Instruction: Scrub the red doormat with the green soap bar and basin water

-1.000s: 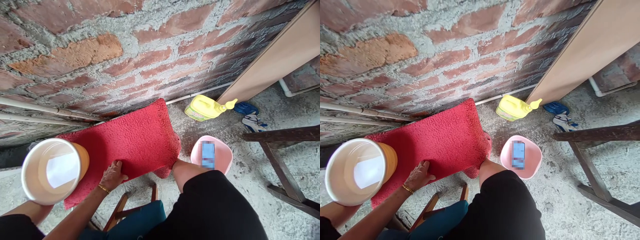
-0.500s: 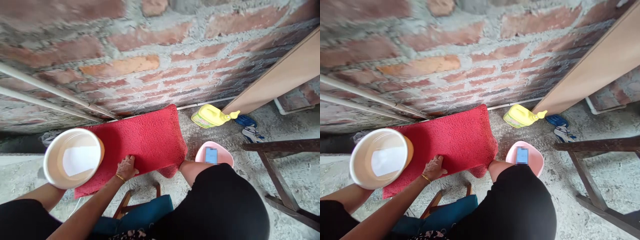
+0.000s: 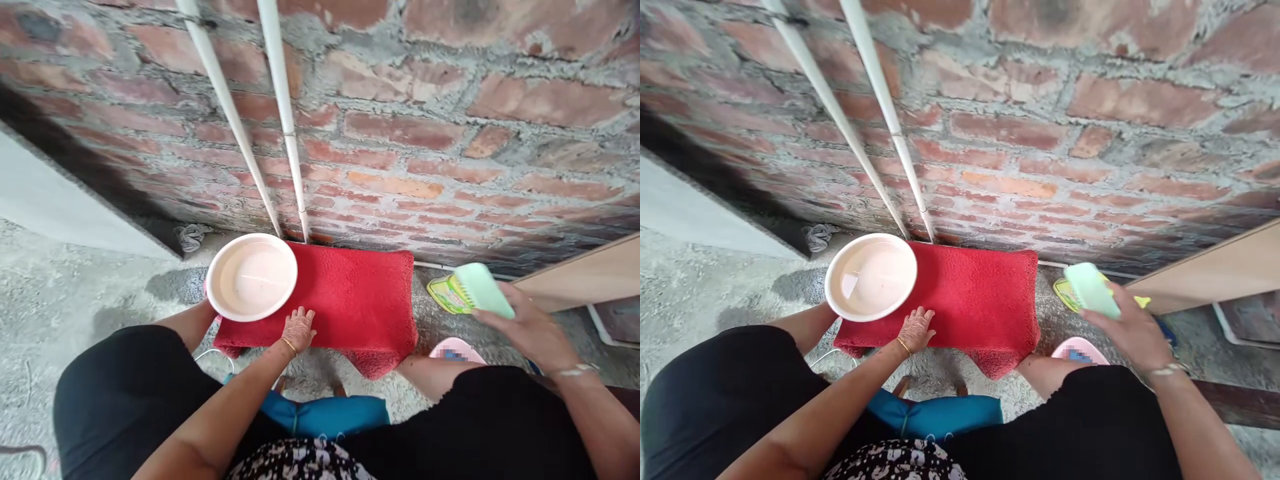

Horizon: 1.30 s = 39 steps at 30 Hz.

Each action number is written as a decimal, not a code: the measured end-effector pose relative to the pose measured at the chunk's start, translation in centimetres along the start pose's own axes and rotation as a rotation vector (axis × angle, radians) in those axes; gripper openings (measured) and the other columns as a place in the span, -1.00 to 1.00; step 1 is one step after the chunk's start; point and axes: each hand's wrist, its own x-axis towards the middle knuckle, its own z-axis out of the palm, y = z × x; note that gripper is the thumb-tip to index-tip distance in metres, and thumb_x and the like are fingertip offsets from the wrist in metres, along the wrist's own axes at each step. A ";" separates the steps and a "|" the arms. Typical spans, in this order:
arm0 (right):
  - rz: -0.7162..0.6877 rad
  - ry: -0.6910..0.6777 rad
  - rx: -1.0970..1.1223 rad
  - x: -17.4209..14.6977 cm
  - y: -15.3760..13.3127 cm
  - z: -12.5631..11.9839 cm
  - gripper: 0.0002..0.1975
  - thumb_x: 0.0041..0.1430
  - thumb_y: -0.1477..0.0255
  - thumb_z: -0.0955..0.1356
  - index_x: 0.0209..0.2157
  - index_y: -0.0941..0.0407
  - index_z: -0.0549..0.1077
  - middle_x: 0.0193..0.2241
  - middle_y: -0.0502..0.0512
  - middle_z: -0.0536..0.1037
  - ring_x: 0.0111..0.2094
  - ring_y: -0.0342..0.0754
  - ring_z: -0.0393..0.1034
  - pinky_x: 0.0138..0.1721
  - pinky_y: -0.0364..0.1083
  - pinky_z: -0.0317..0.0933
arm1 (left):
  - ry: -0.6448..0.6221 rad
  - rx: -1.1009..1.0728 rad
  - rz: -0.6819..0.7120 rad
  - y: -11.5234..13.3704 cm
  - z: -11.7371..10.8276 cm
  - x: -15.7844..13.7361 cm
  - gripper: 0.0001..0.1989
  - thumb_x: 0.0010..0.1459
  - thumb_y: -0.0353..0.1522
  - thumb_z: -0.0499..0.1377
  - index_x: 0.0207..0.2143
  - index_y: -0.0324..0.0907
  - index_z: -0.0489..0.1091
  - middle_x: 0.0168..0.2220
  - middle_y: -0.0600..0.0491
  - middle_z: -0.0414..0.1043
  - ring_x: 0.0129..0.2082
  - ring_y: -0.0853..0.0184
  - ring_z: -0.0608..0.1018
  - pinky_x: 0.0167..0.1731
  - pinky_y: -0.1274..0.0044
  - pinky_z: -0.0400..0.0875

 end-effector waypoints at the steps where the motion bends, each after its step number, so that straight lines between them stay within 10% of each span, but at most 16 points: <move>1: -0.041 -0.081 0.000 0.6 -2.2 0.8 -0.36 0.02 0.08 0.34 0.14 -0.06 0.24 0.03 0.12 0.40 -0.05 0.06 0.34 -0.13 -0.03 0.22 | 0.015 0.006 -0.029 -0.6 0.0 -0.1 -0.46 0.07 -0.23 0.11 0.12 -0.07 0.16 0.11 -0.13 0.14 0.08 0.11 0.26 0.00 0.26 0.21; 5: -0.163 -0.402 0.010 0.5 -12.2 8.1 -0.36 -0.07 0.15 0.38 0.09 -0.03 0.30 -0.05 0.08 0.43 -0.15 0.03 0.36 -0.18 -0.07 0.19 | 0.050 0.004 -0.092 -2.4 0.5 -0.3 -0.40 0.07 -0.26 0.11 0.19 -0.05 0.11 0.16 -0.17 0.08 0.14 0.06 0.20 0.02 0.21 0.19; 13: -0.387 -0.397 -0.153 -3.7 -27.1 23.5 -0.43 0.03 0.19 0.32 0.11 -0.07 0.26 -0.10 0.13 0.33 -0.15 0.02 0.32 -0.16 -0.07 0.09 | -0.018 -0.007 -0.186 -3.9 0.6 -0.2 -0.20 0.02 -0.19 0.15 0.29 0.03 -0.10 0.29 -0.17 -0.10 0.23 -0.05 0.05 0.03 0.06 0.13; 17: -0.315 -0.386 -0.179 -3.0 -22.2 23.8 -0.40 -0.01 0.21 0.34 0.13 -0.12 0.24 -0.09 0.11 0.32 -0.16 0.01 0.33 -0.14 -0.07 0.08 | -0.050 -0.008 -0.215 -4.3 0.1 0.0 -0.15 0.01 -0.13 0.15 0.30 0.04 -0.17 0.29 -0.19 -0.10 0.21 -0.08 0.10 0.00 0.02 0.14; 23: 0.249 -0.281 -0.053 -2.0 -10.0 20.2 -0.35 0.00 0.17 0.32 0.16 -0.04 0.19 -0.11 0.12 0.34 -0.23 -0.02 0.35 -0.27 -0.10 0.11 | -0.039 -0.005 -0.203 -4.3 0.4 0.2 -0.12 0.01 -0.09 0.16 0.30 0.03 -0.21 0.29 -0.23 -0.13 0.21 -0.12 0.07 -0.04 -0.02 0.16; 26: 0.281 -0.195 0.045 -3.6 -11.5 20.8 -0.33 0.00 0.14 0.32 0.15 0.02 0.19 -0.07 0.13 0.32 -0.21 -0.03 0.34 -0.28 -0.12 0.12 | -0.034 0.012 -0.207 -4.3 0.5 0.2 -0.14 0.03 -0.09 0.14 0.30 0.04 -0.21 0.29 -0.21 -0.12 0.21 -0.09 0.09 -0.06 -0.01 0.19; 33: -0.226 -0.333 -0.062 -7.4 -19.8 24.4 -0.40 -0.06 0.23 0.38 0.09 -0.09 0.28 -0.12 0.07 0.35 -0.15 -0.01 0.33 -0.14 -0.08 0.10 | -0.068 0.036 -0.201 -4.0 -0.3 -0.5 -0.13 0.02 -0.12 0.15 0.30 0.06 -0.22 0.30 -0.19 -0.14 0.23 -0.11 0.03 -0.08 0.01 0.24; 39: 0.356 -0.223 0.064 -6.0 -9.4 19.7 -0.38 -0.05 0.23 0.37 0.10 0.00 0.29 -0.08 0.17 0.37 -0.17 0.02 0.37 -0.19 -0.06 0.17 | -0.094 0.038 -0.258 -4.1 -0.2 -0.4 -0.04 -0.04 -0.07 0.18 0.31 0.06 -0.31 0.33 -0.17 -0.24 0.25 -0.13 -0.02 -0.11 -0.02 0.26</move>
